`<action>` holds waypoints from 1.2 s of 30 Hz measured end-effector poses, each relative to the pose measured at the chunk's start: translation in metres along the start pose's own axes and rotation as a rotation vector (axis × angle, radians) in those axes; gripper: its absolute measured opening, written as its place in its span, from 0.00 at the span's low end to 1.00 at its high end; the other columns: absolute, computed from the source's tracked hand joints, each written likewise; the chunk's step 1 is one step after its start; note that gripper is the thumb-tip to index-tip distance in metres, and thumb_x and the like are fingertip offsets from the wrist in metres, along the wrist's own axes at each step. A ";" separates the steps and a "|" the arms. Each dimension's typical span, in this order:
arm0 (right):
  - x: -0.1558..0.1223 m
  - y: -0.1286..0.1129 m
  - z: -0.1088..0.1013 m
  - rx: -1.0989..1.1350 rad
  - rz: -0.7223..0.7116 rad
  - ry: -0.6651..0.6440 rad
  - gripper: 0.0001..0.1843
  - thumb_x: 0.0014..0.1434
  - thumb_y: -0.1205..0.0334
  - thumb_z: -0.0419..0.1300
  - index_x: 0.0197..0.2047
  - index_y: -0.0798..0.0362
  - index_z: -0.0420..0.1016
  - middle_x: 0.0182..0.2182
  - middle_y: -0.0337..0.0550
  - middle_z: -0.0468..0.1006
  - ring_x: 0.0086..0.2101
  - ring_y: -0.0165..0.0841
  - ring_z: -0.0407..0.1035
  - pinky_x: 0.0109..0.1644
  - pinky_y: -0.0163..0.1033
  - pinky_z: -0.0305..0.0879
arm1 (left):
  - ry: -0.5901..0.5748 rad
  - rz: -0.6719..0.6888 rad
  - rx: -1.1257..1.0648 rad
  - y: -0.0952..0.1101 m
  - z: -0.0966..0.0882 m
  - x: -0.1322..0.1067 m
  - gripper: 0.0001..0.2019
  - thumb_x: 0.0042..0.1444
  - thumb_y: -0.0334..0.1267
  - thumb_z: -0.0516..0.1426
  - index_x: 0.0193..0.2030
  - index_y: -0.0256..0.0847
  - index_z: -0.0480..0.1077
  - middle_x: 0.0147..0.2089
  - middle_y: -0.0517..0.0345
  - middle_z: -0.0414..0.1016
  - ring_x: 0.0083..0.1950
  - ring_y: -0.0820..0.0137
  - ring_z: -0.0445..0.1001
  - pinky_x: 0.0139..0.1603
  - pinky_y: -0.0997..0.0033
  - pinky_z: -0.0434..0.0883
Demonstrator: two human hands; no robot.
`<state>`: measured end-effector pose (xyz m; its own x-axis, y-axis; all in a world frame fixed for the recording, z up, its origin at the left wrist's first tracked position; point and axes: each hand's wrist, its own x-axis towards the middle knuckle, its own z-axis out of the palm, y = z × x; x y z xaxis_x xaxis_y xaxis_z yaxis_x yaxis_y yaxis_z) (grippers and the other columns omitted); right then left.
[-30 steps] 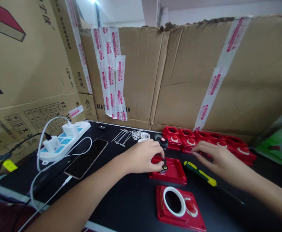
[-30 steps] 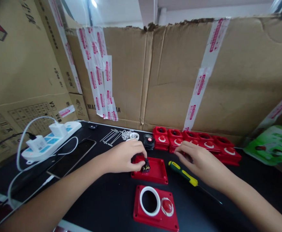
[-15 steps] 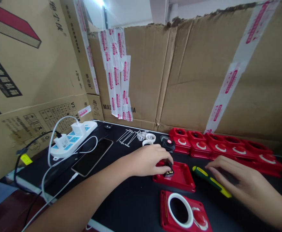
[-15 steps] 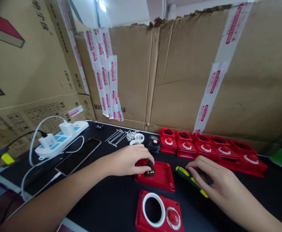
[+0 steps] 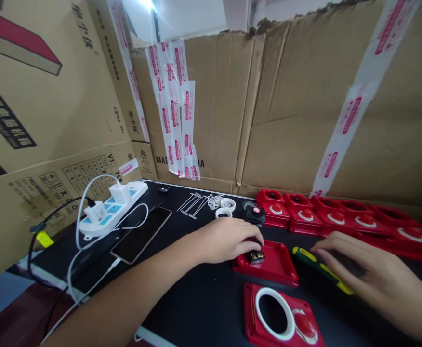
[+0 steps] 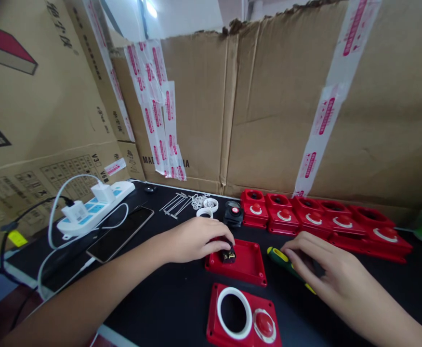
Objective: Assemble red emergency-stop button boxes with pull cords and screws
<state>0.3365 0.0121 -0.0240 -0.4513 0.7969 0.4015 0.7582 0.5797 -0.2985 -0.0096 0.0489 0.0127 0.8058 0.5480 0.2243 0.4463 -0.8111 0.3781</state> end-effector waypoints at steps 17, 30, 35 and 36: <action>-0.002 -0.003 0.002 0.016 0.052 -0.019 0.10 0.70 0.52 0.61 0.47 0.45 0.81 0.45 0.48 0.83 0.42 0.43 0.81 0.46 0.42 0.79 | -0.011 -0.029 0.046 0.005 0.000 0.000 0.06 0.74 0.38 0.60 0.52 0.39 0.76 0.52 0.51 0.85 0.54 0.60 0.84 0.55 0.63 0.77; 0.002 -0.006 -0.006 -0.016 0.075 -0.146 0.15 0.74 0.49 0.58 0.48 0.49 0.80 0.40 0.46 0.81 0.35 0.35 0.78 0.37 0.36 0.74 | 0.061 0.068 -0.087 0.002 0.012 -0.004 0.17 0.70 0.39 0.64 0.63 0.40 0.73 0.55 0.52 0.84 0.56 0.63 0.79 0.59 0.65 0.74; 0.001 -0.017 -0.010 0.014 0.022 -0.142 0.12 0.73 0.51 0.60 0.46 0.50 0.78 0.35 0.41 0.78 0.29 0.31 0.72 0.34 0.36 0.68 | 0.063 0.020 -0.085 0.000 -0.001 -0.004 0.10 0.68 0.36 0.65 0.55 0.40 0.76 0.50 0.53 0.82 0.51 0.64 0.78 0.55 0.65 0.73; 0.001 -0.021 -0.011 0.041 0.011 -0.149 0.11 0.74 0.52 0.59 0.47 0.50 0.78 0.36 0.41 0.77 0.30 0.31 0.71 0.35 0.36 0.68 | 0.060 0.007 -0.091 -0.001 -0.004 -0.005 0.07 0.69 0.35 0.64 0.51 0.39 0.77 0.49 0.54 0.81 0.48 0.66 0.78 0.53 0.66 0.73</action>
<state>0.3250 -0.0014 -0.0077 -0.5100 0.8180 0.2659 0.7451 0.5746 -0.3386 -0.0150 0.0477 0.0149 0.7829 0.5560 0.2791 0.4015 -0.7942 0.4560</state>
